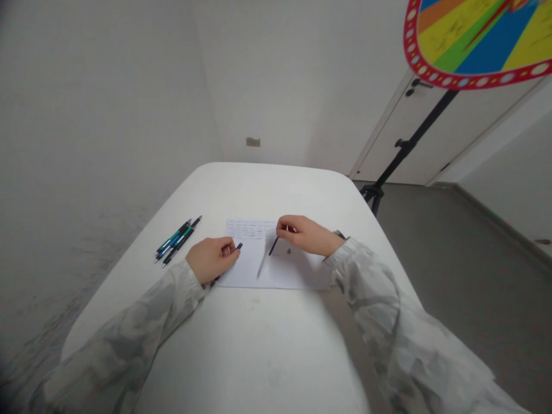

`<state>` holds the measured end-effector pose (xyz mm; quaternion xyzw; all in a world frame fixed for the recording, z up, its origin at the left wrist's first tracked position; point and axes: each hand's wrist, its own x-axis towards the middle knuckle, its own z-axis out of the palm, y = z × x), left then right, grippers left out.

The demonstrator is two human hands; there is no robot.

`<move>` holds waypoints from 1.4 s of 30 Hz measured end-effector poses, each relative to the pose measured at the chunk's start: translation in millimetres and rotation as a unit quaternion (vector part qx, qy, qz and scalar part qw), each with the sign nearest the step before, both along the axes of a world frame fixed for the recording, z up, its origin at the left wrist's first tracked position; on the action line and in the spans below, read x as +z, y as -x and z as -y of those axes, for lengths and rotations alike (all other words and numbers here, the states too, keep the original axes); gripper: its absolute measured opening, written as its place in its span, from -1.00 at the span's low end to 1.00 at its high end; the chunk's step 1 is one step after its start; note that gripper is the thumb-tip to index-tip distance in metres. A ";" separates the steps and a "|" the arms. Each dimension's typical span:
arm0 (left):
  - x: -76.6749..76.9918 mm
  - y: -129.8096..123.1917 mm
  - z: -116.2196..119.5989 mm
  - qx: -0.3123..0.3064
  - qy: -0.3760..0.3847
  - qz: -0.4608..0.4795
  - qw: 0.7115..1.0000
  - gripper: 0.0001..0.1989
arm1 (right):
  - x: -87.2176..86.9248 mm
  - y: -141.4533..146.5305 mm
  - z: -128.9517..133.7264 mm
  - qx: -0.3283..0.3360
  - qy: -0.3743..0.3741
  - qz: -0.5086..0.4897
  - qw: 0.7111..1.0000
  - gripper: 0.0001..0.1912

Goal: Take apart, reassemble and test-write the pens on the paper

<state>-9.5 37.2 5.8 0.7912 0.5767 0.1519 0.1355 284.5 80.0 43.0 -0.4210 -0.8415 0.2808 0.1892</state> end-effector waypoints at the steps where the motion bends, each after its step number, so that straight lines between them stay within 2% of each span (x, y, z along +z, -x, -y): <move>1: 0.5 -2.6 -1.2 0.008 0.025 -0.011 1.000 -0.78 | -2.0 6.7 -4.9 0.016 0.020 0.021 0.999 -0.78; 5: -0.3 -15.5 -2.7 0.041 0.089 -0.075 0.992 -0.72 | -14.8 32.1 -19.4 0.025 0.069 0.093 0.993 -0.85; 8: -4.5 -22.4 -2.0 0.041 0.085 -0.106 0.990 -0.70 | -23.3 42.4 -26.9 0.009 0.076 0.110 0.991 -0.88; 12: -6.0 -22.8 -1.8 0.040 0.071 -0.115 0.990 -0.60 | -27.7 40.9 -27.9 -0.014 0.046 0.068 0.997 -0.86; 14: -4.7 -18.2 0.0 0.049 0.056 -0.101 0.992 -0.53 | -28.0 34.4 -17.2 -0.040 0.011 0.033 0.999 -0.82; 17: -6.4 -4.4 7.8 0.069 -0.010 -0.045 0.997 -0.50 | -32.3 19.5 18.3 -0.110 -0.074 -0.033 0.991 -0.73; 20: -16.6 13.4 18.3 0.074 -0.107 0.033 0.991 -0.54 | -46.3 3.0 62.7 -0.164 -0.155 -0.079 0.971 -0.59; 22: -25.6 23.1 23.0 0.044 -0.133 0.071 0.988 -0.54 | -58.6 -5.6 83.9 -0.164 -0.199 -0.094 0.962 -0.55; 26: -37.5 30.0 23.8 -0.015 -0.116 0.089 0.989 -0.53 | -75.6 -12.9 93.2 -0.144 -0.232 -0.096 0.957 -0.54; 30: -38.7 27.8 22.0 -0.017 -0.125 0.093 0.988 -0.55 | -79.5 -12.0 86.0 -0.152 -0.216 -0.097 0.960 -0.66; 35: -27.2 22.4 27.2 -0.027 -0.167 0.104 0.980 -0.69 | -74.9 -10.1 86.9 -0.127 -0.217 -0.068 0.966 -0.93; 37: -14.1 13.8 30.4 -0.040 -0.163 0.085 0.982 -0.72 | -68.2 -8.8 85.0 -0.117 -0.222 -0.026 0.968 -0.90; 39: 2.9 -0.8 31.1 -0.051 -0.113 0.050 0.991 -0.76 | -57.9 -6.2 79.5 -0.099 -0.217 0.033 0.971 -0.82; 42: 26.0 -31.2 22.9 -0.046 0.016 -0.022 0.999 -0.75 | -39.8 1.1 66.4 -0.058 -0.185 0.125 0.973 -0.78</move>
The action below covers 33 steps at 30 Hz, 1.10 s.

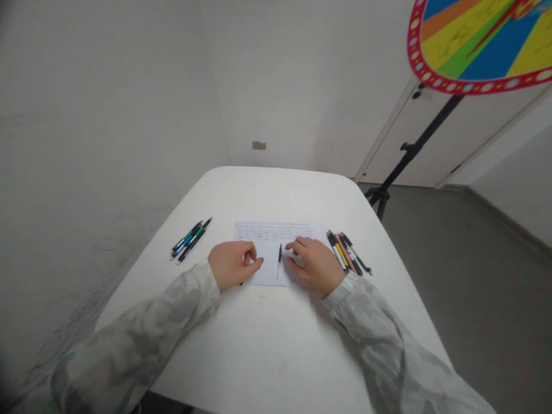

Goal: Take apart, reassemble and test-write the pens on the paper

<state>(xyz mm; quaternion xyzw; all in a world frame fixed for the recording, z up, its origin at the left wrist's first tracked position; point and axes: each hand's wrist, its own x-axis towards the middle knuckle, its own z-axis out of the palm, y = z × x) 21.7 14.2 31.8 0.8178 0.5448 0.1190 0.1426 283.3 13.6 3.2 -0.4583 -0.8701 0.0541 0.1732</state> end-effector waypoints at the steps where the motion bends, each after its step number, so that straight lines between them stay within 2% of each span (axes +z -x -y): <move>1: 4.9 -11.1 -5.3 0.002 0.033 -0.023 0.999 -0.73 | 5.3 3.1 -4.8 0.006 0.017 0.032 0.999 -0.78; 5: 8.6 -50.5 -29.8 -0.022 0.127 -0.105 0.986 -0.72 | 15.7 14.5 -20.8 -0.001 0.074 0.136 0.988 -0.82; 9: 3.7 -72.1 -41.8 -0.046 0.155 -0.138 0.977 -0.73 | 14.0 19.7 -28.9 0.000 0.089 0.161 0.983 -0.84; 17: 1.4 -76.1 -44.9 -0.045 0.165 -0.166 0.971 -0.57 | 16.7 29.4 -35.3 -0.002 0.112 0.206 0.972 -0.85; 23: 3.6 -74.4 -43.0 -0.040 0.141 -0.184 0.972 -0.53 | 22.7 36.1 -37.4 -0.006 0.121 0.238 0.964 -0.79; 26: 9.2 -60.2 -38.0 -0.031 0.103 -0.183 0.977 -0.62 | 27.3 27.0 -34.5 -0.025 0.122 0.162 0.979 -0.90; 29: 13.3 -35.0 -30.2 -0.011 0.040 -0.174 0.984 -0.77 | 26.9 15.8 -28.2 -0.024 0.126 0.001 0.992 -0.94; 31: 12.2 -16.8 -23.7 0.005 0.001 -0.158 0.987 -0.84 | 22.0 12.9 -23.2 -0.022 0.148 -0.123 0.981 -0.97; 33: 7.1 -1.1 -17.3 0.006 -0.034 -0.142 0.989 -0.87 | 14.3 15.0 -19.1 -0.036 0.176 -0.238 0.954 -0.95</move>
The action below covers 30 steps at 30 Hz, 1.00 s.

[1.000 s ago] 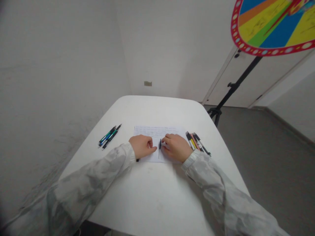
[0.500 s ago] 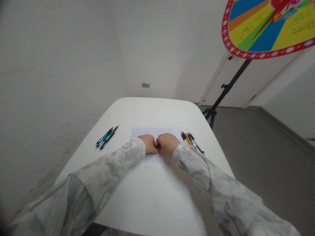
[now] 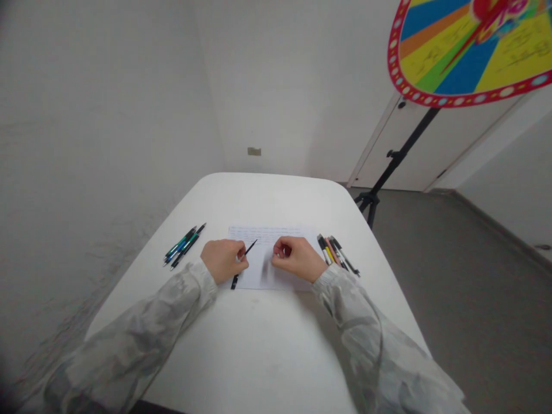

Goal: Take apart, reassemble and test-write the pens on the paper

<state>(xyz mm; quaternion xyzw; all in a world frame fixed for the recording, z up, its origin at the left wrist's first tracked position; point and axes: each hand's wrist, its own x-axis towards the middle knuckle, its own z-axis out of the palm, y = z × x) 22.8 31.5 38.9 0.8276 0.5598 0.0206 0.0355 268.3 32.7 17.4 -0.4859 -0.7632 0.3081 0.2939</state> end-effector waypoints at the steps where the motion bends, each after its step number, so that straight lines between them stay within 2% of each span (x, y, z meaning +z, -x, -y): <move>1: -3.9 6.3 2.9 -0.004 -0.020 0.010 1.000 -0.87 | -4.3 2.5 1.3 -0.016 0.013 -0.050 0.999 -0.93; 6: -32.4 23.1 10.6 -0.082 -0.140 0.082 0.983 -0.89 | -24.5 15.9 2.0 -0.074 0.048 -0.239 0.967 -0.87; 9: -48.8 27.2 9.2 -0.145 -0.203 0.114 0.962 -0.86 | -35.7 19.8 2.7 -0.088 0.079 -0.297 0.948 -0.82; 12: -57.9 29.6 7.2 -0.201 -0.254 0.141 0.936 -0.83 | -45.5 22.0 5.7 -0.094 0.101 -0.332 0.933 -0.76; 16: -60.9 29.3 8.3 -0.248 -0.287 0.173 0.909 -0.85 | -52.5 23.7 9.3 -0.090 0.116 -0.365 0.919 -0.69; 24: -62.3 27.7 11.6 -0.245 -0.267 0.180 0.915 -0.83 | -64.1 21.2 7.2 -0.094 0.118 -0.391 0.908 -0.65; 30: -56.7 24.2 13.3 -0.249 -0.300 0.200 0.899 -0.89 | -58.0 21.4 9.1 -0.081 0.109 -0.378 0.916 -0.63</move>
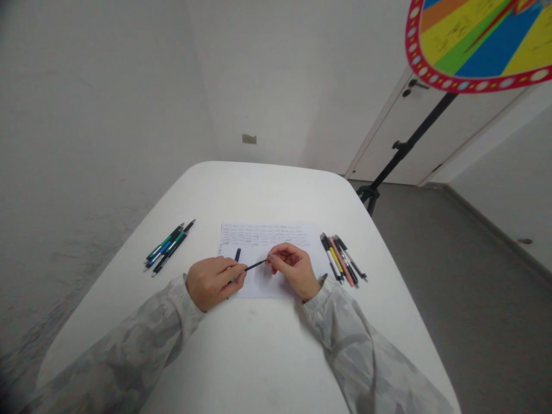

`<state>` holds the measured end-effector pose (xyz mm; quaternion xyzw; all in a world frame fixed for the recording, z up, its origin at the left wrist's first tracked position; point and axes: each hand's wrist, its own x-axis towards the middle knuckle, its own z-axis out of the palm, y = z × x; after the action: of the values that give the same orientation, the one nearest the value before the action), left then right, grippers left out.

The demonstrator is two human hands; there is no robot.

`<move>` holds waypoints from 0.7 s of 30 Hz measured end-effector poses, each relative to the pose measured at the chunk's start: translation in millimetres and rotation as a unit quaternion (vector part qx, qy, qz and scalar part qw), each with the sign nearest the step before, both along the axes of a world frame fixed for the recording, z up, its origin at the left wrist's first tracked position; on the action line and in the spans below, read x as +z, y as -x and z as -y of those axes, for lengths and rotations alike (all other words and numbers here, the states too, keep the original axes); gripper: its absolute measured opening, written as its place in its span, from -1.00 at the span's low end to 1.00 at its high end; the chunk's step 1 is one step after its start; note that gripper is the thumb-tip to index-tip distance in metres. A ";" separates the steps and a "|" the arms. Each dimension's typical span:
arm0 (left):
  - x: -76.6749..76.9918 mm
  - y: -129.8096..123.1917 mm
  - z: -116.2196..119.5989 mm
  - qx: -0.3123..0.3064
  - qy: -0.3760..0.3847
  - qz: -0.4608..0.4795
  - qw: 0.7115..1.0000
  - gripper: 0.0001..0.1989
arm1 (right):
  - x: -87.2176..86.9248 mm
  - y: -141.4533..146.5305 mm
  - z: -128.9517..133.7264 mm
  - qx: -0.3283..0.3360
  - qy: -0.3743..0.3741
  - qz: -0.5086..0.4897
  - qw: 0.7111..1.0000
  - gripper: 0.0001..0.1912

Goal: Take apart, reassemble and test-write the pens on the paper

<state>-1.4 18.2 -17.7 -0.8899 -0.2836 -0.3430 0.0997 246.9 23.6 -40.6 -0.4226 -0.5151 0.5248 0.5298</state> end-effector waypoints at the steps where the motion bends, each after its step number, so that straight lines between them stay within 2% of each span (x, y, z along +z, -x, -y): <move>1: 0.1 -0.5 0.5 0.002 -0.003 0.005 1.000 -0.89 | 1.6 0.2 0.5 0.003 -0.001 0.000 1.000 -0.63; 10: -2.5 -1.3 1.8 0.013 0.011 0.023 1.000 -0.86 | 4.3 1.0 1.5 0.000 -0.010 0.011 1.000 -0.62; 21: -5.1 -7.5 6.0 0.008 0.078 0.082 0.993 -0.87 | 3.0 3.9 5.6 0.001 -0.039 -0.016 0.999 -0.66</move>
<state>6.1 12.2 -22.9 -0.8616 -0.3236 -0.3910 0.0086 243.0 18.0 -37.6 -0.3926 -0.5272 0.5117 0.5532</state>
